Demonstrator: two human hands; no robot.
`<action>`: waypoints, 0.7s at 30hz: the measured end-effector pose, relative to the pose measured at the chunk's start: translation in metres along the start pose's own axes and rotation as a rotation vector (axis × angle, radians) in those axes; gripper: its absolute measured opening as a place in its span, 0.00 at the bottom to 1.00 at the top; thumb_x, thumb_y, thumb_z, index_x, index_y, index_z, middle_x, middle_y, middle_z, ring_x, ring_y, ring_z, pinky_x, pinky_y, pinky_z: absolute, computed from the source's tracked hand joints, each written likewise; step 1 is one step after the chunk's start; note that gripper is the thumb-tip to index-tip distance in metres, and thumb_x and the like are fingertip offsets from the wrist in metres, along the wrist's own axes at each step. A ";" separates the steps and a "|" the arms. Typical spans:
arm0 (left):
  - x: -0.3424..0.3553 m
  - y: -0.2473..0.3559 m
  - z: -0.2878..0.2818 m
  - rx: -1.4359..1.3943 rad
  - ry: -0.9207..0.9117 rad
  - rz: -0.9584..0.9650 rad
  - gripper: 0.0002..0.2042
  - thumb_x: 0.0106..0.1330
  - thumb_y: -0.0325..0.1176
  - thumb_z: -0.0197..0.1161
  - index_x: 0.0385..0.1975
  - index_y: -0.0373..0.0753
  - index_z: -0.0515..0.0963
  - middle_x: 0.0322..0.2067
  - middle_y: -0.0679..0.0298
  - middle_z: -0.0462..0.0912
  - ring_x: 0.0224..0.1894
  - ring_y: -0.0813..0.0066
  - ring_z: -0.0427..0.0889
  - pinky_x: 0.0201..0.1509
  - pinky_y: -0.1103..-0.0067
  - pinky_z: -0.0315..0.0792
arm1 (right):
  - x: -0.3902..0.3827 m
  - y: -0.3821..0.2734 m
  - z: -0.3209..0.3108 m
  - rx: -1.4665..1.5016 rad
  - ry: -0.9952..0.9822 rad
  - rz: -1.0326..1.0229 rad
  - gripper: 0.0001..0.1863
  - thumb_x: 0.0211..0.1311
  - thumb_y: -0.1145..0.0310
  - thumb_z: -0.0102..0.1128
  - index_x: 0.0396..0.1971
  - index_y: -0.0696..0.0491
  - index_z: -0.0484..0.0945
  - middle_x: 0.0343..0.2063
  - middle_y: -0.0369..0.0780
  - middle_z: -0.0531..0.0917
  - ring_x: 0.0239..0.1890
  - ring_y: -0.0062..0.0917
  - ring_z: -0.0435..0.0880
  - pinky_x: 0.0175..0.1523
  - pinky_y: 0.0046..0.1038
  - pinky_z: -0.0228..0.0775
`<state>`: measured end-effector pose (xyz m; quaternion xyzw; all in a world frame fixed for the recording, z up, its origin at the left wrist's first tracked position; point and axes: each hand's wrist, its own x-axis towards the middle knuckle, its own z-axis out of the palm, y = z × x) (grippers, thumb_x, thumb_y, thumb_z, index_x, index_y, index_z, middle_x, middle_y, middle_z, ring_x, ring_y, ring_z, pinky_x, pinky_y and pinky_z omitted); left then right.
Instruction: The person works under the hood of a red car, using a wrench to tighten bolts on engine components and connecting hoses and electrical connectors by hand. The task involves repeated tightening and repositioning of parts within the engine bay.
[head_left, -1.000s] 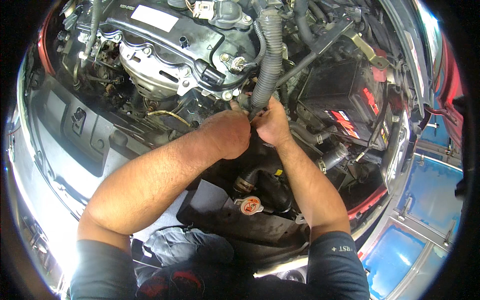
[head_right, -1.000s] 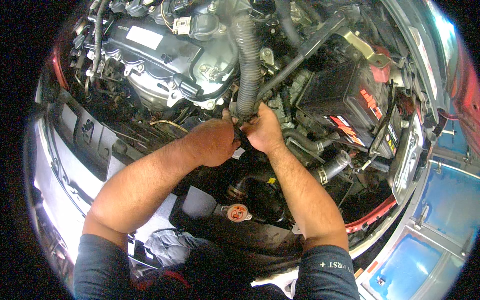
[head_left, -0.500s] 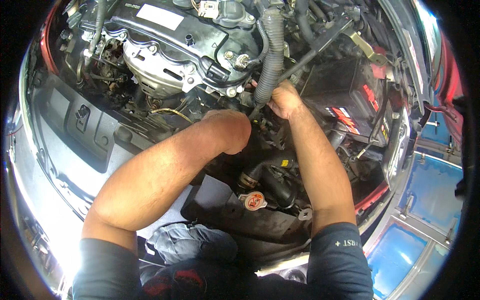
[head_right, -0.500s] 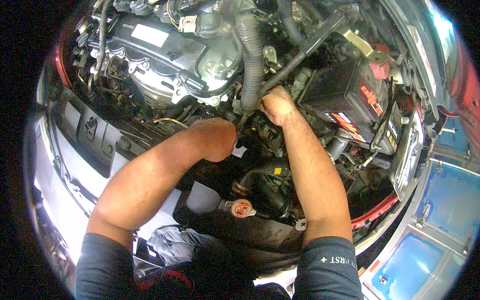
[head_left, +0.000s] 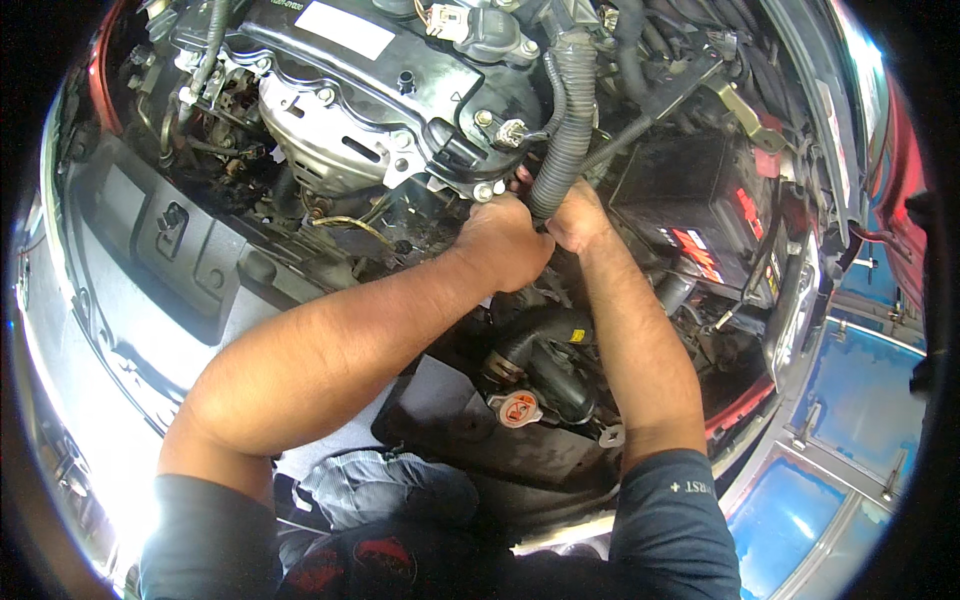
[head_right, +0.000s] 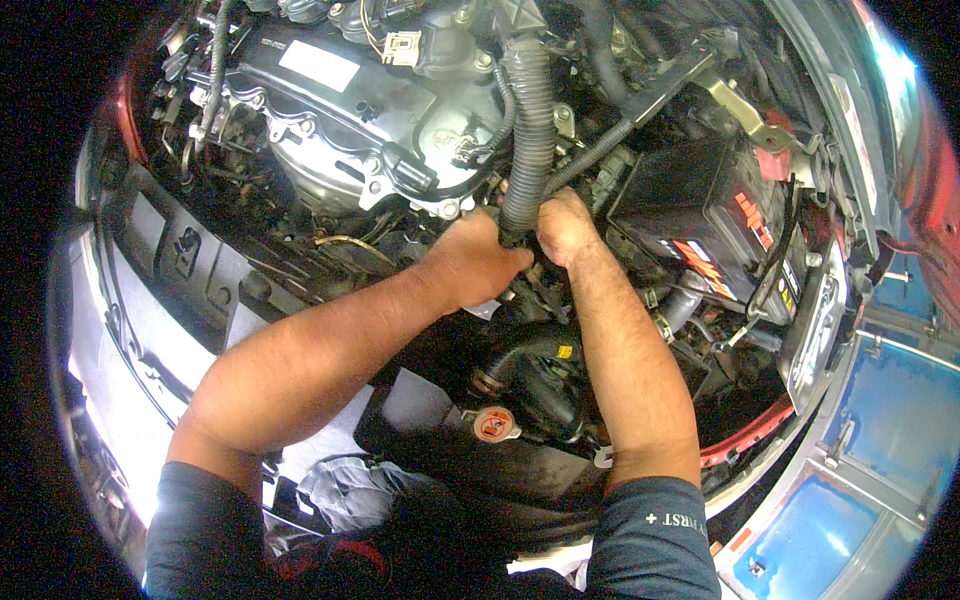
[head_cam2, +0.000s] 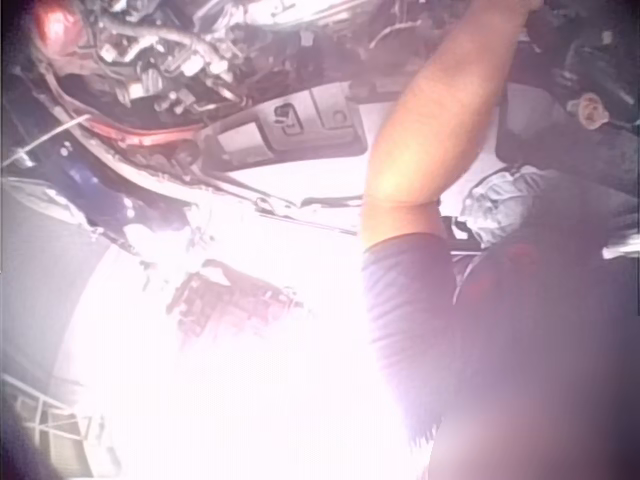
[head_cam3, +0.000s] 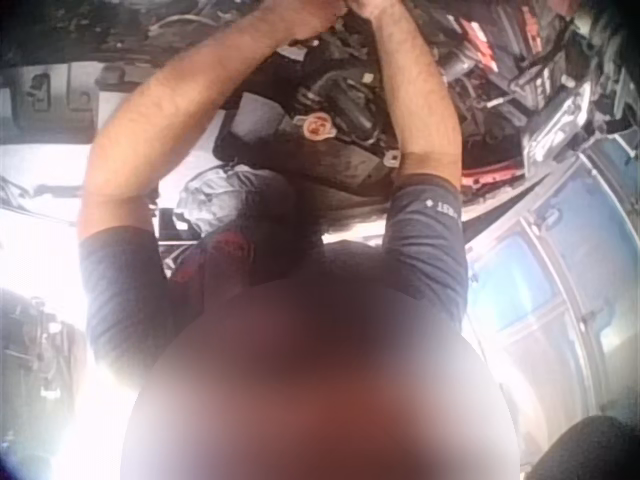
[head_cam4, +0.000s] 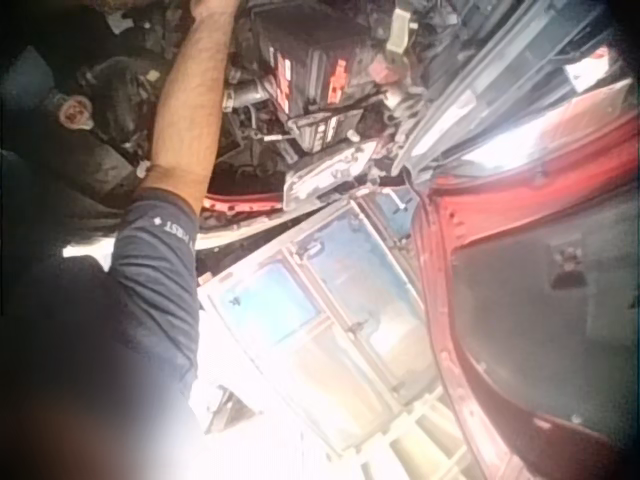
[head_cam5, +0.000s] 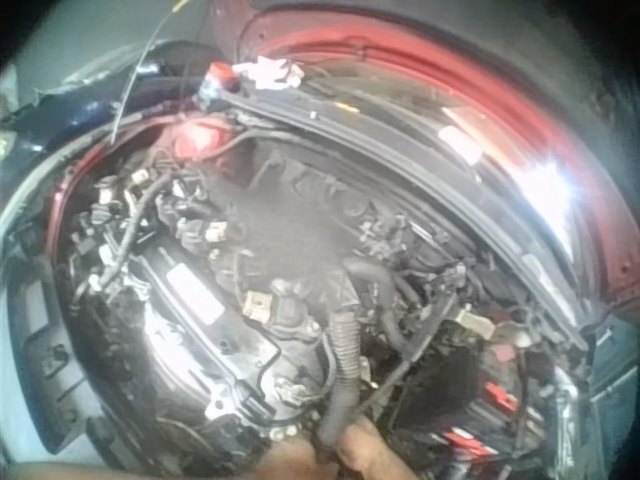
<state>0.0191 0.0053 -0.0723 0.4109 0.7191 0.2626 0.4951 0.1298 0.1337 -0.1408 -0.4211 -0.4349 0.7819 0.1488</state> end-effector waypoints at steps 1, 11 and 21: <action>0.000 -0.001 0.000 0.000 0.008 0.005 0.23 0.58 0.40 0.64 0.43 0.23 0.76 0.41 0.40 0.81 0.48 0.51 0.82 0.54 0.66 0.75 | 0.001 0.001 -0.001 0.014 -0.009 0.013 0.09 0.62 0.76 0.60 0.41 0.61 0.80 0.37 0.41 0.84 0.39 0.27 0.83 0.48 0.30 0.76; 0.008 -0.003 0.017 0.206 0.165 0.042 0.30 0.57 0.53 0.60 0.37 0.22 0.78 0.42 0.34 0.79 0.48 0.46 0.82 0.54 0.63 0.75 | 0.003 -0.002 -0.009 0.090 -0.036 0.184 0.10 0.67 0.71 0.55 0.43 0.59 0.79 0.43 0.41 0.84 0.45 0.27 0.82 0.51 0.30 0.75; 0.017 0.001 -0.013 0.328 -0.265 0.055 0.28 0.63 0.56 0.57 0.42 0.32 0.81 0.39 0.44 0.83 0.45 0.51 0.83 0.51 0.63 0.75 | -0.108 -0.048 -0.010 -0.834 0.067 -0.292 0.15 0.66 0.65 0.58 0.46 0.59 0.81 0.40 0.42 0.86 0.43 0.26 0.83 0.53 0.28 0.73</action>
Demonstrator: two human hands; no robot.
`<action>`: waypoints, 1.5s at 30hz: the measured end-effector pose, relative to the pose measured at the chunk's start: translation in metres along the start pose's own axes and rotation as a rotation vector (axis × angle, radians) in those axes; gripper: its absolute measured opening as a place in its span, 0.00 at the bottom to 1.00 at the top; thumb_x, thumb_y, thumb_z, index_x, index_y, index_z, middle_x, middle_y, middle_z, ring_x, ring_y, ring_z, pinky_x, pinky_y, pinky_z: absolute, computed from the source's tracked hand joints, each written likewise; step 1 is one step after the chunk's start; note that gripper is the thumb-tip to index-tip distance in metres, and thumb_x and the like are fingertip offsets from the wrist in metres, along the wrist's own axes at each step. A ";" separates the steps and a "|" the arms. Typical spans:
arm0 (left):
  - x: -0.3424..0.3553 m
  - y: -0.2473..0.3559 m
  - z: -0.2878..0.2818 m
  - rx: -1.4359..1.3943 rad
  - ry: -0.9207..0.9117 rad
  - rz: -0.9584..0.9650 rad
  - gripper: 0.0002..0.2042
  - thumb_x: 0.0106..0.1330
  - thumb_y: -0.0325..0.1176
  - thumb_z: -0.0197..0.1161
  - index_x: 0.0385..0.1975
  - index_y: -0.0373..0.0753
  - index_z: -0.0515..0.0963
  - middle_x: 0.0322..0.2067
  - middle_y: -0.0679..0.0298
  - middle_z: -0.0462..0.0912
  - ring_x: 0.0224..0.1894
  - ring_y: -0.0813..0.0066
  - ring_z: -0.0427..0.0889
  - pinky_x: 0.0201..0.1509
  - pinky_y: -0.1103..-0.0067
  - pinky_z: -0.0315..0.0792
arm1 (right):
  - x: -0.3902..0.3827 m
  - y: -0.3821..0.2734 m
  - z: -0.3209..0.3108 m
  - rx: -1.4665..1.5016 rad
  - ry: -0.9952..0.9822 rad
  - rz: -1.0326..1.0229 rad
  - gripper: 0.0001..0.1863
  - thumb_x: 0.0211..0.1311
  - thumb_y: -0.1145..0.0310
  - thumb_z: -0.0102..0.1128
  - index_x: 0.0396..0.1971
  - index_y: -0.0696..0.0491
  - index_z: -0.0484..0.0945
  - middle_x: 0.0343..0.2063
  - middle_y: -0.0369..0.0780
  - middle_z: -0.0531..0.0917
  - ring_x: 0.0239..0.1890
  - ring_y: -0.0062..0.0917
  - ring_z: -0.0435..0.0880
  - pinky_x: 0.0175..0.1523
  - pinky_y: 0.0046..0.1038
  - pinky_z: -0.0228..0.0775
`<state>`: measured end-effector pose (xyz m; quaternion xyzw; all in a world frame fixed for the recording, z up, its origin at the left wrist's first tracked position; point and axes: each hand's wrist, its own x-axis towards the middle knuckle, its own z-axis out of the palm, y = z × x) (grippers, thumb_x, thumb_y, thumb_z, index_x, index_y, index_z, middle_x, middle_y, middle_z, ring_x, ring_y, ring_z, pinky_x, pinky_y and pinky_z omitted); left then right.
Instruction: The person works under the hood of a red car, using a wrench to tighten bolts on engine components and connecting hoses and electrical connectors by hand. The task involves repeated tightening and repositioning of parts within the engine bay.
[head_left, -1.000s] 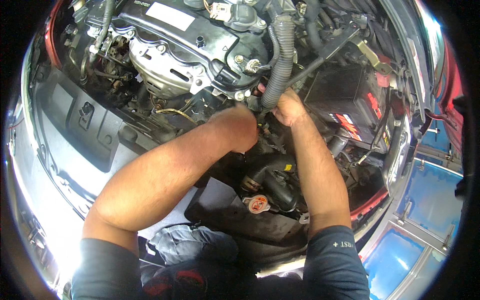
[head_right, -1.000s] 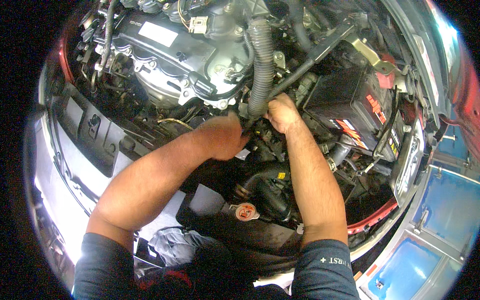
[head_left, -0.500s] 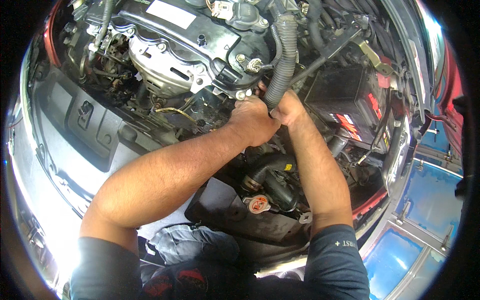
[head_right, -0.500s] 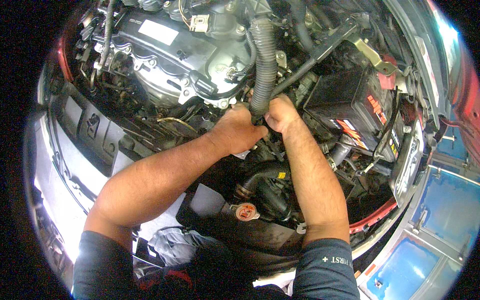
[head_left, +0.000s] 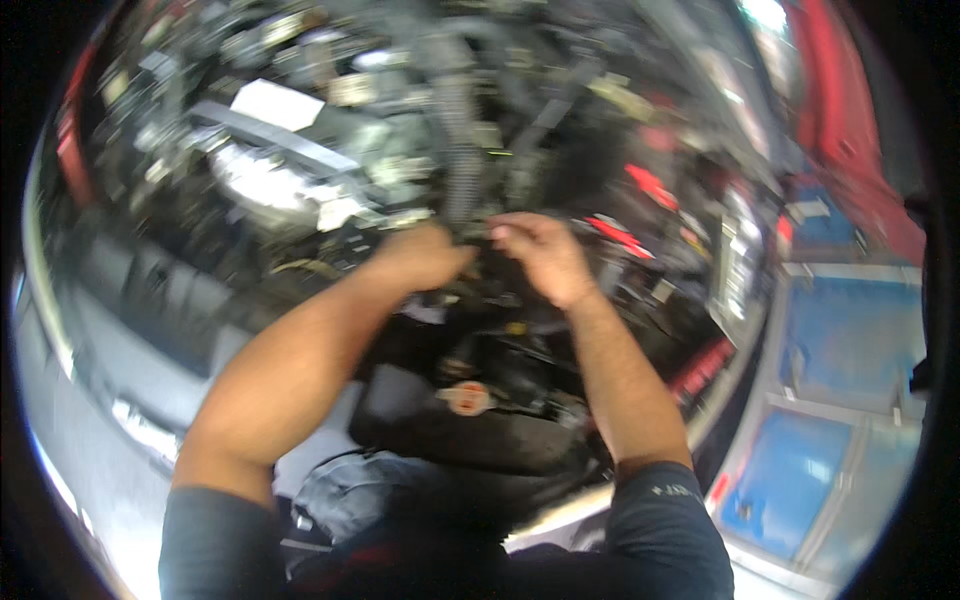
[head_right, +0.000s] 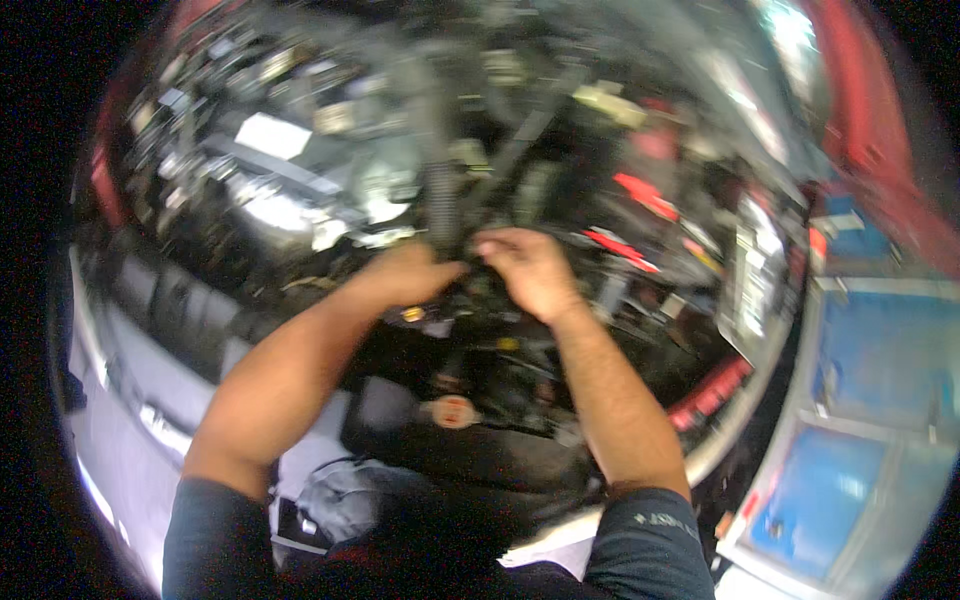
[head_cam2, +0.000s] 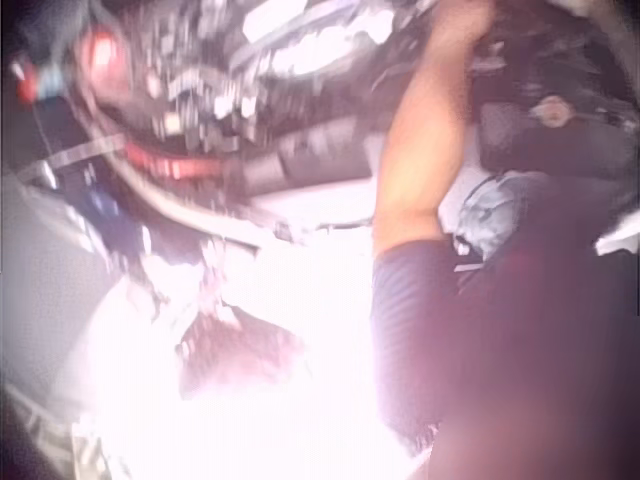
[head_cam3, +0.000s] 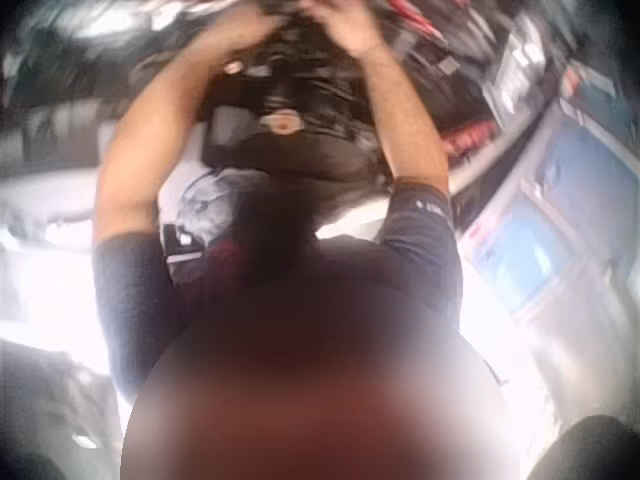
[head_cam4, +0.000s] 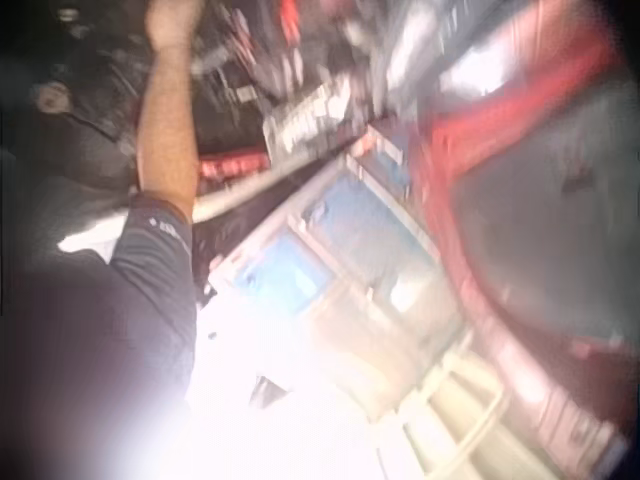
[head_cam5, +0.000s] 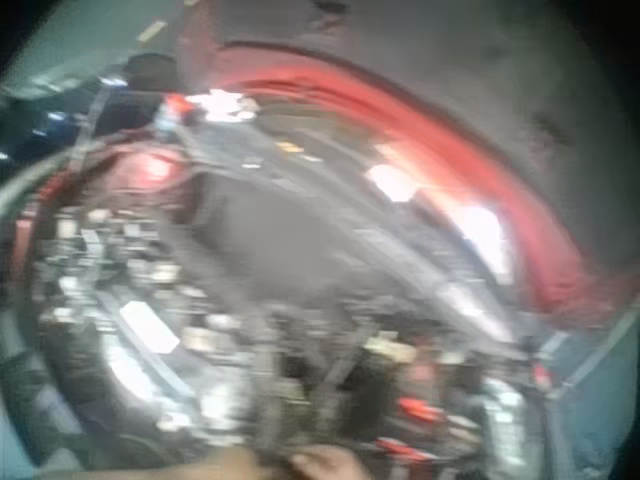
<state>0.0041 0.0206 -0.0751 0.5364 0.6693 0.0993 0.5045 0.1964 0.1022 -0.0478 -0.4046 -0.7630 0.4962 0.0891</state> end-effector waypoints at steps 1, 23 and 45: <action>0.000 0.001 0.004 -0.017 0.106 -0.026 0.28 0.62 0.55 0.59 0.46 0.32 0.80 0.44 0.43 0.82 0.48 0.53 0.82 0.54 0.65 0.73 | -0.020 -0.009 -0.014 0.016 0.042 0.082 0.15 0.66 0.66 0.59 0.46 0.59 0.81 0.40 0.42 0.86 0.43 0.25 0.83 0.53 0.27 0.73; -0.022 0.013 0.000 -0.039 0.208 -0.019 0.27 0.59 0.44 0.63 0.49 0.25 0.74 0.42 0.39 0.82 0.47 0.47 0.82 0.53 0.65 0.73 | -0.154 0.016 -0.269 -0.960 0.712 0.630 0.18 0.57 0.58 0.64 0.42 0.55 0.83 0.41 0.49 0.85 0.48 0.43 0.83 0.55 0.39 0.74; -0.078 0.048 0.022 -0.071 0.282 0.916 0.16 0.69 0.44 0.57 0.40 0.35 0.70 0.29 0.48 0.82 0.36 0.46 0.82 0.38 0.58 0.74 | -0.130 -0.080 0.024 0.544 0.544 -0.011 0.10 0.66 0.69 0.62 0.38 0.60 0.78 0.24 0.37 0.80 0.27 0.19 0.77 0.34 0.22 0.71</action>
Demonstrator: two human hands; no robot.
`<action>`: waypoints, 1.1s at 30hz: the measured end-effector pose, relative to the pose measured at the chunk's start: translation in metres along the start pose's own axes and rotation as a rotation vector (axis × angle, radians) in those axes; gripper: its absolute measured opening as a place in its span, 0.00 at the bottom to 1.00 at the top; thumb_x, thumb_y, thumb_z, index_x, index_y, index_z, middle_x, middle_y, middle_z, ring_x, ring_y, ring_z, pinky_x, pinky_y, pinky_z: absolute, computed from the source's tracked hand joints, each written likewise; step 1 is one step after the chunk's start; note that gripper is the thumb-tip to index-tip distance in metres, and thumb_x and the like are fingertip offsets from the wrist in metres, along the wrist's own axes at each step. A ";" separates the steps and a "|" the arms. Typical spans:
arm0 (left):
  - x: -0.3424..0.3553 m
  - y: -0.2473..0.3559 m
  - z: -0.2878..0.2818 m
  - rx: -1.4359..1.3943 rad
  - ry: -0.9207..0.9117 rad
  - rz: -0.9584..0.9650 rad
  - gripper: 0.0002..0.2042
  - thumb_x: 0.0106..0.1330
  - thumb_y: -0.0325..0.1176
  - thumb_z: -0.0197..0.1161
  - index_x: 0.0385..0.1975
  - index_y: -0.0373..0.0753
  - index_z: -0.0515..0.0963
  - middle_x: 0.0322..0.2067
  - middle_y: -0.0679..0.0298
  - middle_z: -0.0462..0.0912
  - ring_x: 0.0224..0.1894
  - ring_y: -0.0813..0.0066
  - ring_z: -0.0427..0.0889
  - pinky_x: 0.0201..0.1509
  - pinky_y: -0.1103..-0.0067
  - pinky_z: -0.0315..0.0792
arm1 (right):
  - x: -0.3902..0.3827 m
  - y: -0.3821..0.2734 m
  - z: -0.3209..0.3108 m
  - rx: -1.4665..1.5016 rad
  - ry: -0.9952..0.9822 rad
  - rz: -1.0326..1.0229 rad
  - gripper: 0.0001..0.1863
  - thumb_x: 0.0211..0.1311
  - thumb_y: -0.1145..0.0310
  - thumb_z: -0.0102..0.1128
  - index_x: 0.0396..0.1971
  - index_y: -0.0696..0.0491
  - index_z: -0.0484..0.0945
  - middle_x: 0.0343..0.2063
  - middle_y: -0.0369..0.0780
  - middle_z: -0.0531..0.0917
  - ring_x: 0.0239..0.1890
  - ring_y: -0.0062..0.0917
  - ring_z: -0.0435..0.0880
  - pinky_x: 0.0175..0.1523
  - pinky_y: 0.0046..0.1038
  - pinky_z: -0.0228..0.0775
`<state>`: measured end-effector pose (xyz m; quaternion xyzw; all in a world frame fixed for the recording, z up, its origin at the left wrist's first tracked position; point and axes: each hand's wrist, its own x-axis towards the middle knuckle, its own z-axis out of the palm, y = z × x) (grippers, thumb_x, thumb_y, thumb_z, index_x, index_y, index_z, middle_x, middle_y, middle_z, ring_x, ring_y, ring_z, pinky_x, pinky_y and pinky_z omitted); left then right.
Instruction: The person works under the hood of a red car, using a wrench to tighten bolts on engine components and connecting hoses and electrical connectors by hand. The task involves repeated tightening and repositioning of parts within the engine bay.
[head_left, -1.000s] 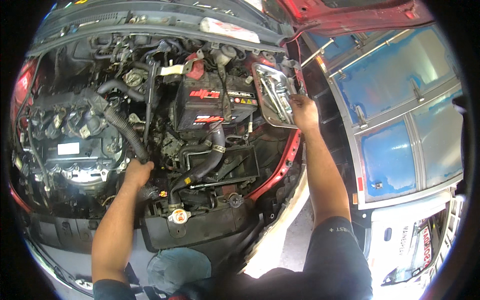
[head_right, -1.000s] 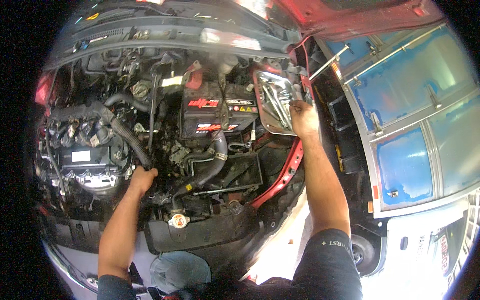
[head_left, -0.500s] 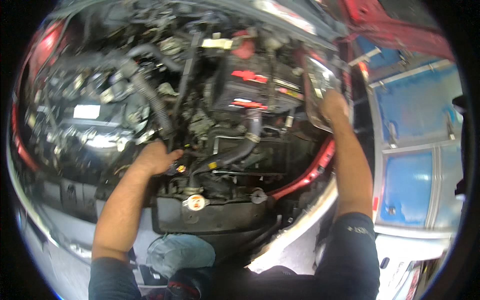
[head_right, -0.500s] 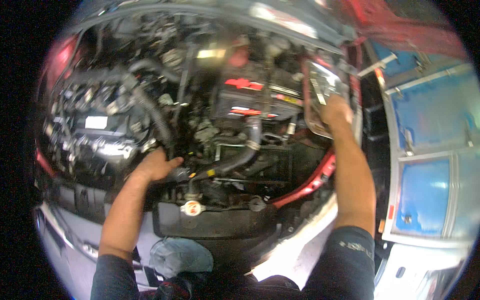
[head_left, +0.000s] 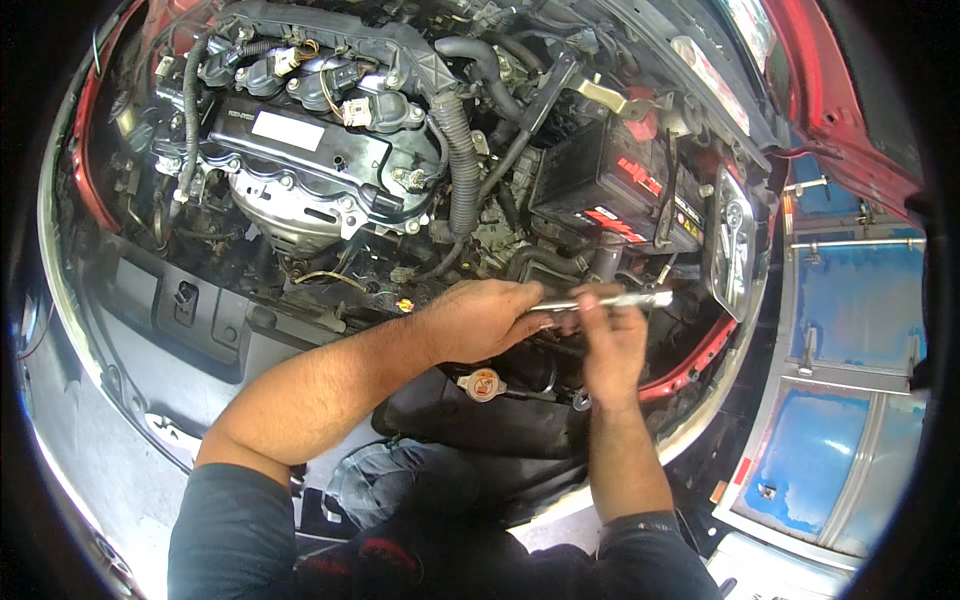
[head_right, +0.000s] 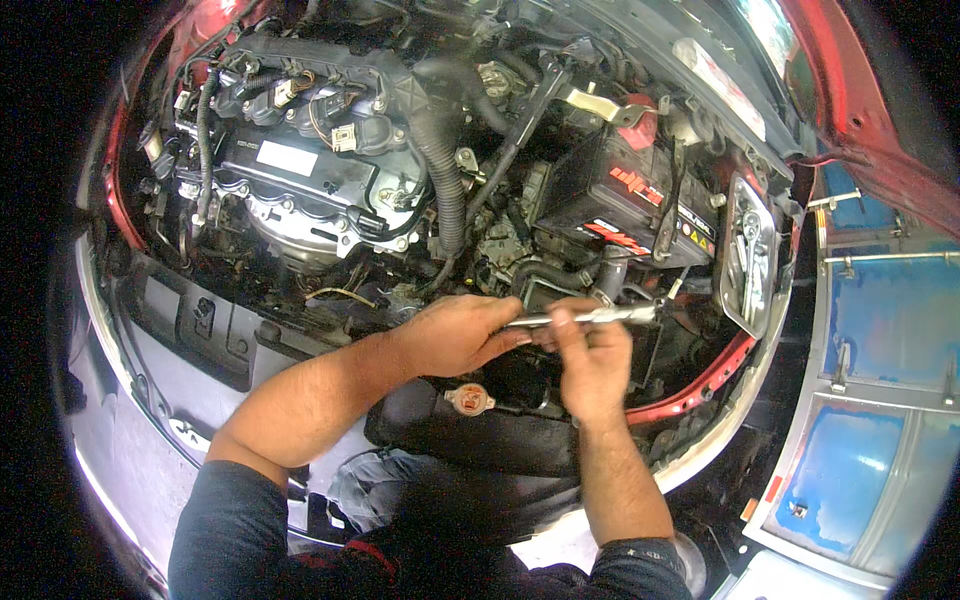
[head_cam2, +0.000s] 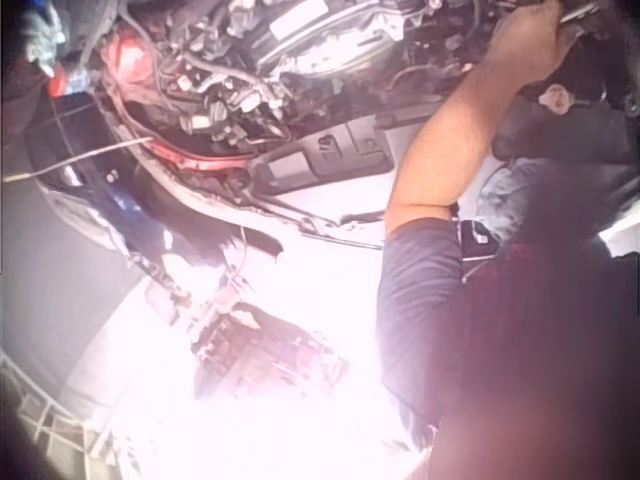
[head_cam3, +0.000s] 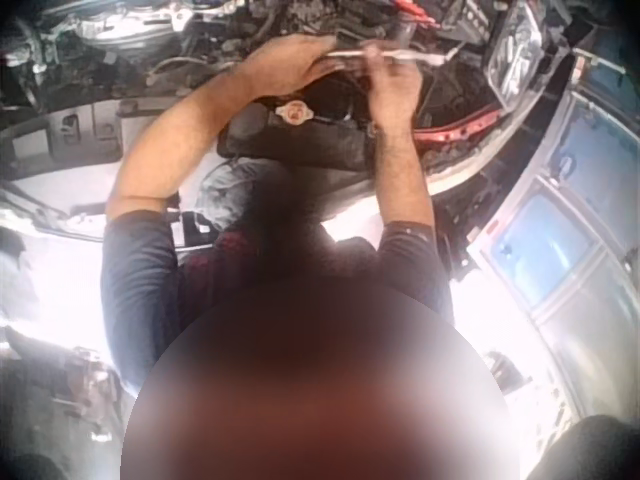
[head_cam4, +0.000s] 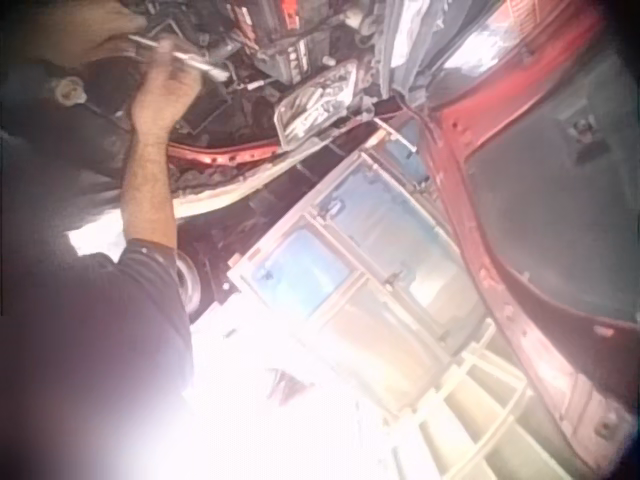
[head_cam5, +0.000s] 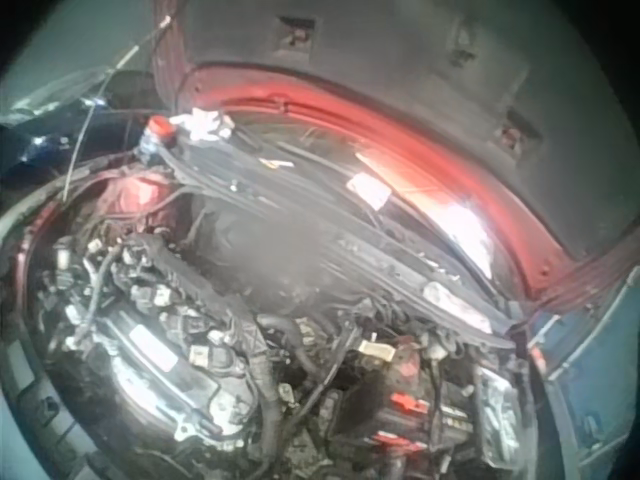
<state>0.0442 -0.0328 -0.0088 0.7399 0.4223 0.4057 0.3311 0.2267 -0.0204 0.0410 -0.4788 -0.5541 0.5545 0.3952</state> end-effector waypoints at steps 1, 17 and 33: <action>-0.001 0.002 -0.001 -0.016 -0.191 -0.159 0.15 0.70 0.44 0.56 0.39 0.35 0.70 0.28 0.47 0.81 0.35 0.45 0.82 0.37 0.57 0.74 | 0.004 -0.004 0.000 0.109 0.022 -0.057 0.10 0.67 0.67 0.61 0.37 0.61 0.77 0.23 0.37 0.79 0.26 0.20 0.76 0.33 0.23 0.70; 0.003 -0.012 -0.009 -0.190 -0.193 0.000 0.14 0.69 0.39 0.56 0.41 0.33 0.75 0.33 0.49 0.81 0.40 0.49 0.80 0.45 0.63 0.73 | -0.007 -0.072 -0.057 -0.304 -0.115 0.089 0.11 0.61 0.68 0.65 0.37 0.59 0.79 0.26 0.37 0.82 0.31 0.19 0.82 0.37 0.21 0.73; 0.013 -0.013 -0.015 -0.146 -0.304 -0.201 0.20 0.72 0.46 0.51 0.32 0.31 0.75 0.24 0.47 0.77 0.28 0.53 0.77 0.35 0.65 0.70 | 0.018 -0.133 -0.226 -1.460 0.247 0.046 0.18 0.70 0.59 0.48 0.48 0.56 0.78 0.40 0.54 0.82 0.45 0.49 0.81 0.51 0.42 0.72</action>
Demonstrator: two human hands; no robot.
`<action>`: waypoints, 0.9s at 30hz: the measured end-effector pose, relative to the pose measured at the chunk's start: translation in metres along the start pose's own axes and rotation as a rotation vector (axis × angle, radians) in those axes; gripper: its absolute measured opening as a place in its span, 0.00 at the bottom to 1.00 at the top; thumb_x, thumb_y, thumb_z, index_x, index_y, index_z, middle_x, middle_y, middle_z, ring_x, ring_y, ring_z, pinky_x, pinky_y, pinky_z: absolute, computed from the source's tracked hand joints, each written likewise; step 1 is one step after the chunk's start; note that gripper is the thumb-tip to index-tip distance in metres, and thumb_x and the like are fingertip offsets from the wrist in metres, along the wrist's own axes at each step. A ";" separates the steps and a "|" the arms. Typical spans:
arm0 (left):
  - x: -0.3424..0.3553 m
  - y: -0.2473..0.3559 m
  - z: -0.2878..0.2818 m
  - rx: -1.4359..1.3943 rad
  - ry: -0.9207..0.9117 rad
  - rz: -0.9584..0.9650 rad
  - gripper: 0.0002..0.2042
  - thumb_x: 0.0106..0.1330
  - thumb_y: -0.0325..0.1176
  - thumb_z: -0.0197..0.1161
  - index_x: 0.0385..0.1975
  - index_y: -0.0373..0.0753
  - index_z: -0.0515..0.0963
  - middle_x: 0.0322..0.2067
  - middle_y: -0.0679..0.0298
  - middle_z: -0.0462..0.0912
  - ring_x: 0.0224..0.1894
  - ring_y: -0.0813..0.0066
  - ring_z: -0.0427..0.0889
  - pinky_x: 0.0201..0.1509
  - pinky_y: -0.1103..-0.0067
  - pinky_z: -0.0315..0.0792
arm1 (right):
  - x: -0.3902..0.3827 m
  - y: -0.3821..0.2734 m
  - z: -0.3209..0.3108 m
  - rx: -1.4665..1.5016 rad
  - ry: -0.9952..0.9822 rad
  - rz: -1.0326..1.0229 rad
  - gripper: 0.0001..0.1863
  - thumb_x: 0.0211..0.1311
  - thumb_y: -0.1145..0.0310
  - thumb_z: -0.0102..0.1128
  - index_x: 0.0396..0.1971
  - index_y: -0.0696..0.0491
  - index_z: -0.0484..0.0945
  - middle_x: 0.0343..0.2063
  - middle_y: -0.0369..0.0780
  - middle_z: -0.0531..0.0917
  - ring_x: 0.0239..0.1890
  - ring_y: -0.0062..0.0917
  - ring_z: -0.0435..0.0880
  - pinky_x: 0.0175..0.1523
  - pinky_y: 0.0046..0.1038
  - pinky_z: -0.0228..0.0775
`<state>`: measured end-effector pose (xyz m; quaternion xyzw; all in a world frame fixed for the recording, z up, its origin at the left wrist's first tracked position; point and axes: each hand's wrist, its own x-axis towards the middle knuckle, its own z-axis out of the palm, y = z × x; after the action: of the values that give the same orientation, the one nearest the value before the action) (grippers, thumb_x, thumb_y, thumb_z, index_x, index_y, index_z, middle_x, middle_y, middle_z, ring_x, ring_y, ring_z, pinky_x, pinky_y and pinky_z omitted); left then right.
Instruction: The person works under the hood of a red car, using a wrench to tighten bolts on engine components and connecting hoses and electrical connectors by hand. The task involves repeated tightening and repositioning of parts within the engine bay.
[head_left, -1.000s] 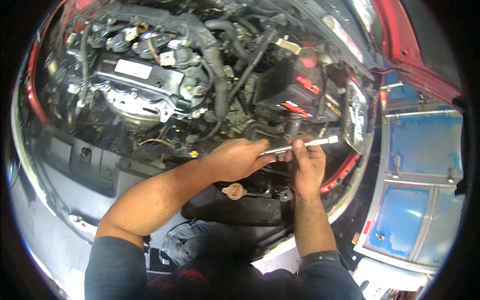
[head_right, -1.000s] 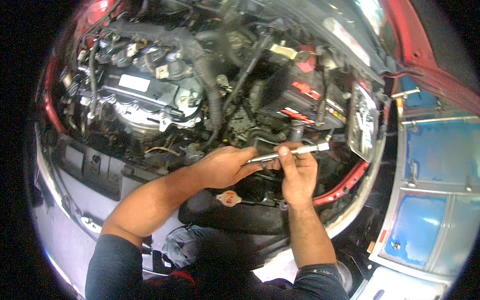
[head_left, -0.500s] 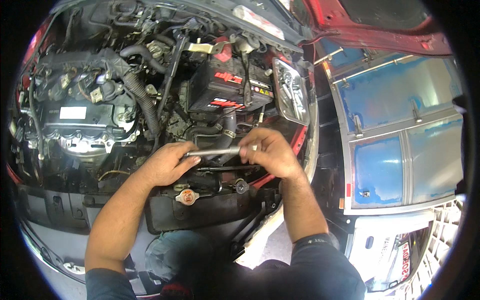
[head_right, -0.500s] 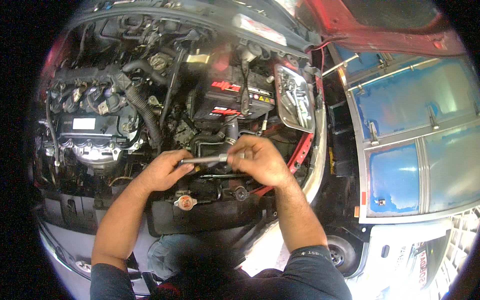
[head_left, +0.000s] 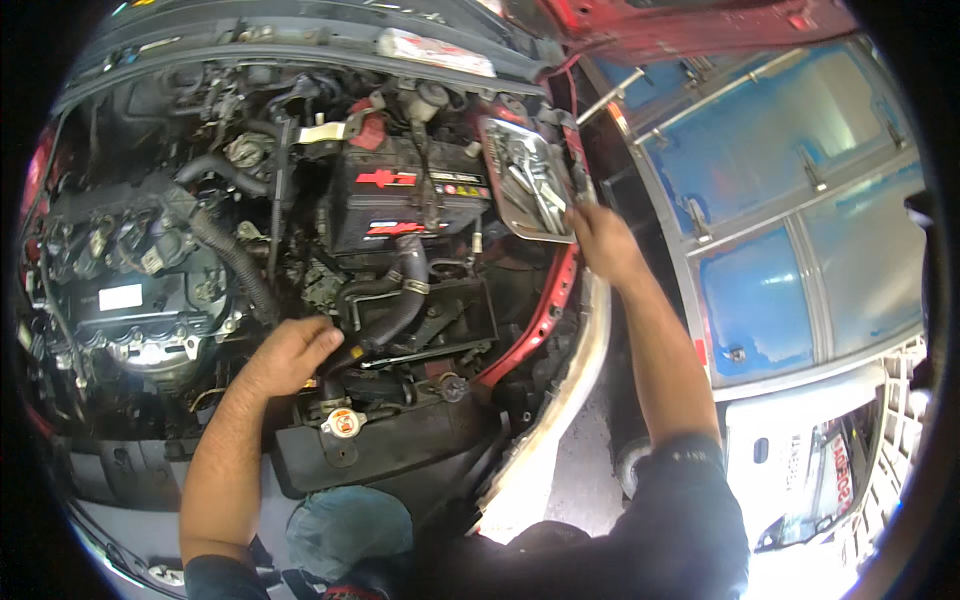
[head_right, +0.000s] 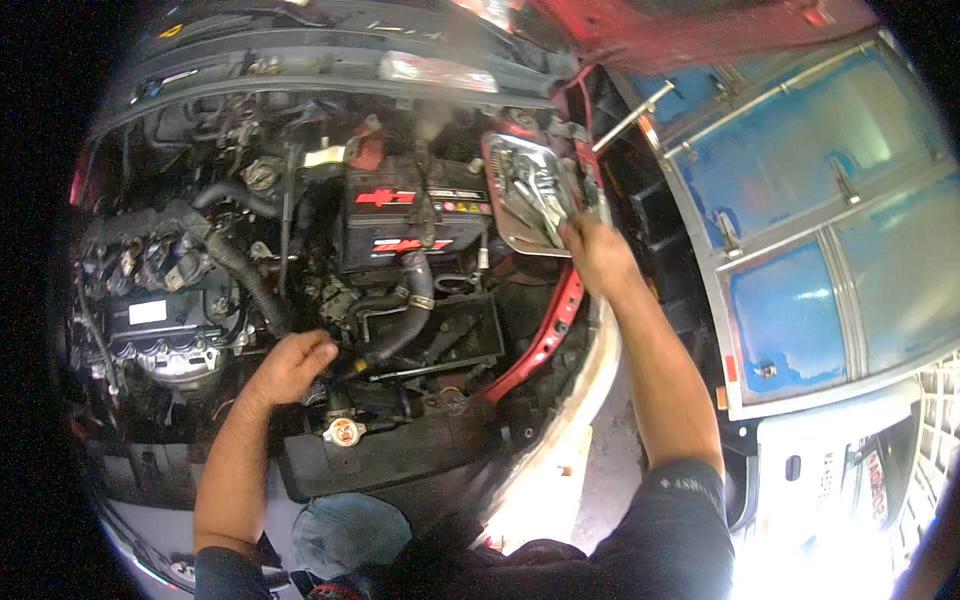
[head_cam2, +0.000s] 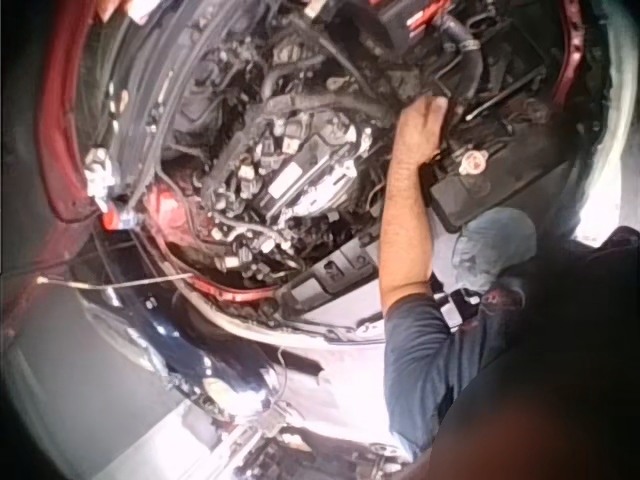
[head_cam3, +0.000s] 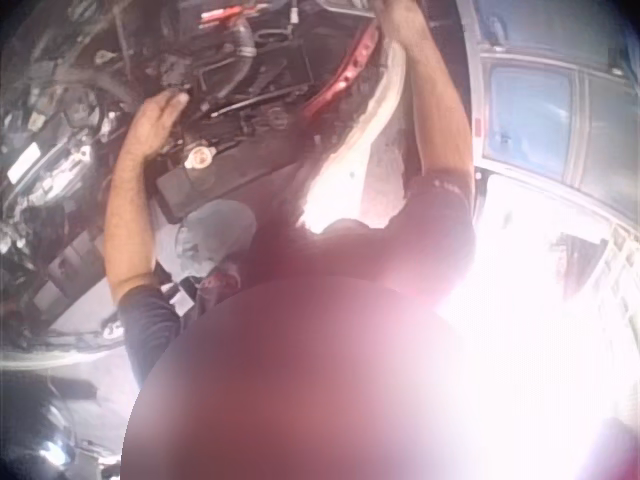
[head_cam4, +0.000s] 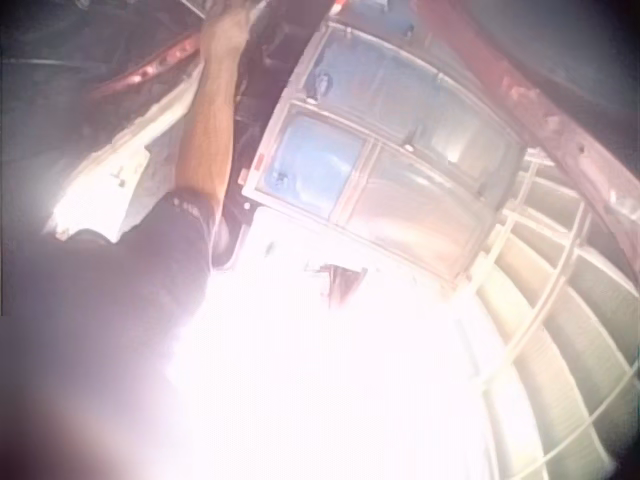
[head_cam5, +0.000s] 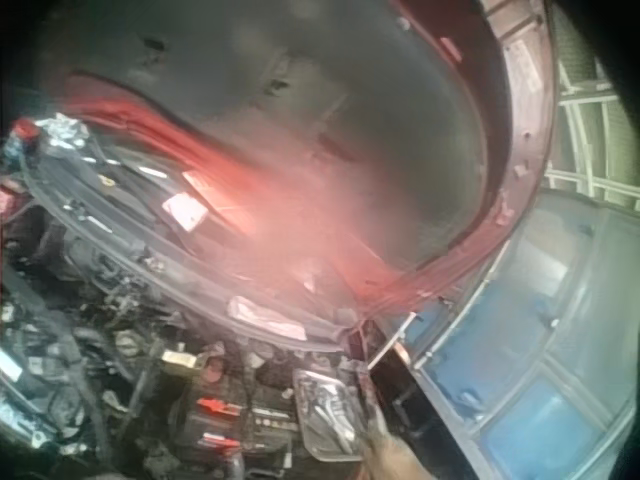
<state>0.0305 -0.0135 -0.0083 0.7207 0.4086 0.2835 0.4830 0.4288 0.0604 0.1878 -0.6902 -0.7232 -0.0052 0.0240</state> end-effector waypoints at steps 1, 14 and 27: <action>0.004 -0.004 0.002 -0.096 0.035 0.043 0.18 0.72 0.44 0.51 0.34 0.31 0.73 0.23 0.51 0.76 0.26 0.62 0.74 0.34 0.70 0.68 | 0.016 0.017 0.011 -0.028 0.149 0.034 0.19 0.69 0.58 0.48 0.48 0.58 0.77 0.42 0.56 0.81 0.46 0.51 0.80 0.53 0.43 0.71; 0.000 -0.021 -0.003 -0.365 0.181 -0.127 0.11 0.65 0.37 0.48 0.36 0.35 0.70 0.22 0.69 0.67 0.22 0.82 0.61 0.25 0.81 0.57 | 0.145 0.074 0.082 0.028 0.048 0.079 0.22 0.54 0.54 0.65 0.41 0.57 0.83 0.38 0.52 0.84 0.44 0.44 0.84 0.54 0.37 0.73; 0.000 -0.017 -0.002 -0.436 0.242 -0.116 0.09 0.65 0.35 0.49 0.36 0.35 0.70 0.22 0.69 0.67 0.22 0.82 0.62 0.25 0.81 0.58 | 0.181 0.073 0.042 0.904 0.126 0.342 0.17 0.58 0.59 0.62 0.38 0.57 0.79 0.23 0.40 0.78 0.19 0.20 0.74 0.21 0.27 0.62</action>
<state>0.0238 -0.0088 -0.0231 0.5358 0.4332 0.4211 0.5899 0.4919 0.2465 0.1511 -0.7180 -0.5264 0.2716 0.3655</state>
